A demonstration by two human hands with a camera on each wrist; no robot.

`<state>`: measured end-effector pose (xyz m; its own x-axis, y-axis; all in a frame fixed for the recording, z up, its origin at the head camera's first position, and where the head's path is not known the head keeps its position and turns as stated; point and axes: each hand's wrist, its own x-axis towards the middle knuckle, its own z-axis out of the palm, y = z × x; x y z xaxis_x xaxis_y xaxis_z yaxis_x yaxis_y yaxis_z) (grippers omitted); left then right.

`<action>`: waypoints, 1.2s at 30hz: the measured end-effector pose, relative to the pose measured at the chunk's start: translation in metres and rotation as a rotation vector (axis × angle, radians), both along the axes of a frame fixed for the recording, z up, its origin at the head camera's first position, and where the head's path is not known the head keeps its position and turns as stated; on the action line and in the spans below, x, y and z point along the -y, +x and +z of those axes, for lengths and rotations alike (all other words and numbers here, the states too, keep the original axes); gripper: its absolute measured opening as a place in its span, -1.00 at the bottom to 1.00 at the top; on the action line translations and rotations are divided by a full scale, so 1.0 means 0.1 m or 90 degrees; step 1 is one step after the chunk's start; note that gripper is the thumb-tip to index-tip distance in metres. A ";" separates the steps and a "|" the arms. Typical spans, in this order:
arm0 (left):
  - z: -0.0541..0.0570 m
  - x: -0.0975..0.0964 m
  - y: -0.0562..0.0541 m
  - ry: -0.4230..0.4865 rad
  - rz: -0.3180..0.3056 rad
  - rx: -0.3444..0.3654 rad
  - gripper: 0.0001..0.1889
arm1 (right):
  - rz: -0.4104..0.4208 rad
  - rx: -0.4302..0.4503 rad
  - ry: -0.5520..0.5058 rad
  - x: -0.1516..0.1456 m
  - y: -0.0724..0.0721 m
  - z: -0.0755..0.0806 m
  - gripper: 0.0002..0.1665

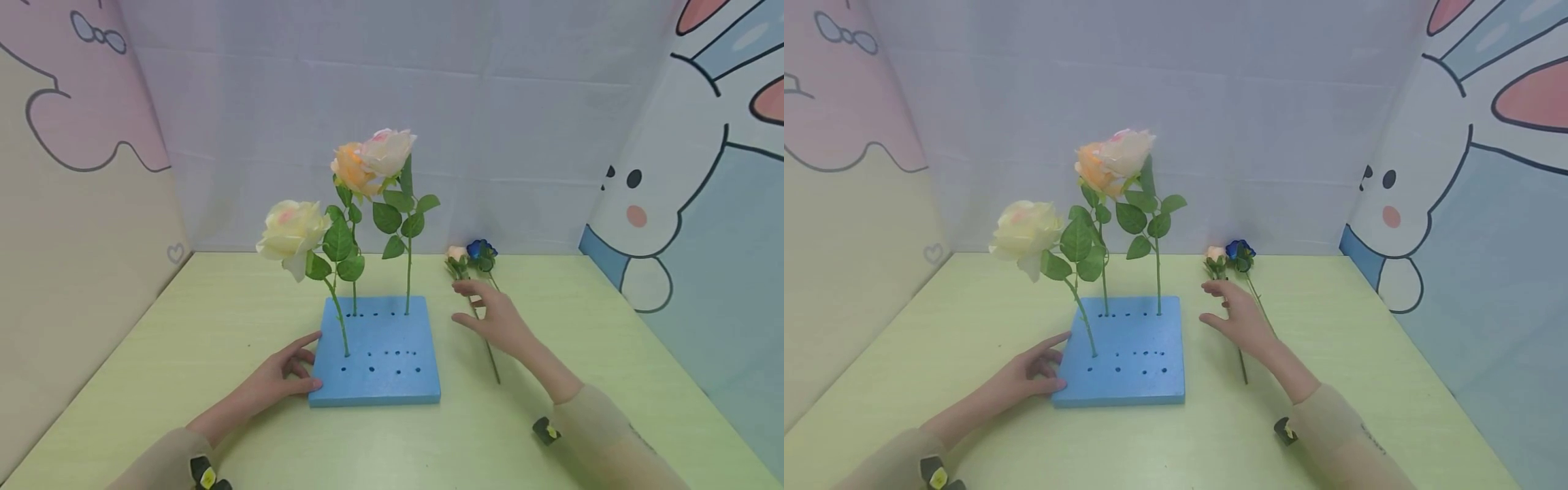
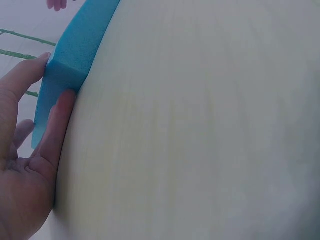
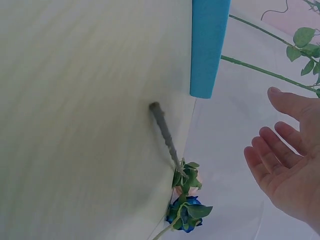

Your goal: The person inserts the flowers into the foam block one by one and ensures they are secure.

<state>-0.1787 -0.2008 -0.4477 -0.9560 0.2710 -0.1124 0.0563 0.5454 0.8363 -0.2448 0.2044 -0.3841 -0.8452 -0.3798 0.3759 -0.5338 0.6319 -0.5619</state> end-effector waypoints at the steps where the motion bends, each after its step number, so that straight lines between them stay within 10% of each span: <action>1: 0.01 0.00 0.00 0.000 -0.002 -0.001 -0.08 | -0.003 0.003 0.006 -0.02 -0.01 -0.01 -0.34; 36: 0.01 -0.02 0.00 -0.012 0.021 0.018 -0.07 | -0.047 0.224 0.138 -0.28 -0.38 -0.19 -0.13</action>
